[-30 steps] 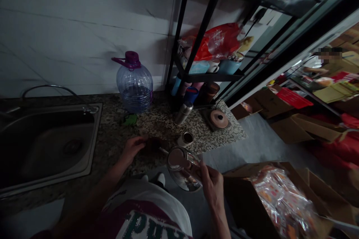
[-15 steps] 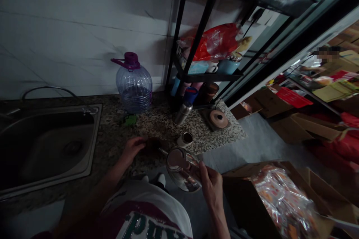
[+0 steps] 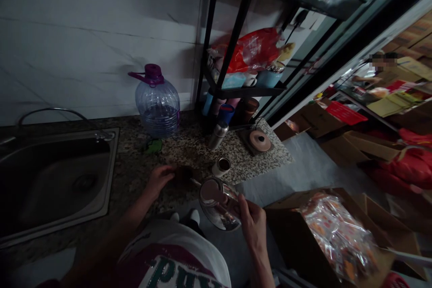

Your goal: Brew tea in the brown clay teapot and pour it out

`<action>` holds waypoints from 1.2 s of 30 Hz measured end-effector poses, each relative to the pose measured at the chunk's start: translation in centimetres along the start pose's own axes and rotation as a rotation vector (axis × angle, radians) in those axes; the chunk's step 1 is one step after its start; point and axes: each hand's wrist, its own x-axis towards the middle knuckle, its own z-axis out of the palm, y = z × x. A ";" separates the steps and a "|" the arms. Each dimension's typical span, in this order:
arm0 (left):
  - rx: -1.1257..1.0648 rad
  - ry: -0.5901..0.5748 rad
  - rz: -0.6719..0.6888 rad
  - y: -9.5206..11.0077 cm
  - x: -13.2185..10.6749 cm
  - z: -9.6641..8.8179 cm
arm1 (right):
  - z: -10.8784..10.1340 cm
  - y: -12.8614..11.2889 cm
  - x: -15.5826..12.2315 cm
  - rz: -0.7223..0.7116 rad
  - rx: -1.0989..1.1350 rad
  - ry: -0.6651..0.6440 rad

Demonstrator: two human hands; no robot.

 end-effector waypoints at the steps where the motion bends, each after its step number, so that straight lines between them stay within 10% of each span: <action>1: -0.001 -0.001 -0.002 0.1 0.0 0.0 | 0.0 -0.1 -0.1 0.002 0.000 0.002; 12: 0.025 -0.036 0.004 0.5 0.1 -0.1 | 0.8 -0.5 -1.5 0.019 0.016 0.069; 24: 0.115 -0.012 0.045 0.8 0.1 0.0 | 1.4 5.6 -1.7 0.056 0.288 0.262; 36: 0.570 0.029 0.204 1.7 -0.2 4.0 | -5.2 13.1 1.5 -0.048 0.416 0.563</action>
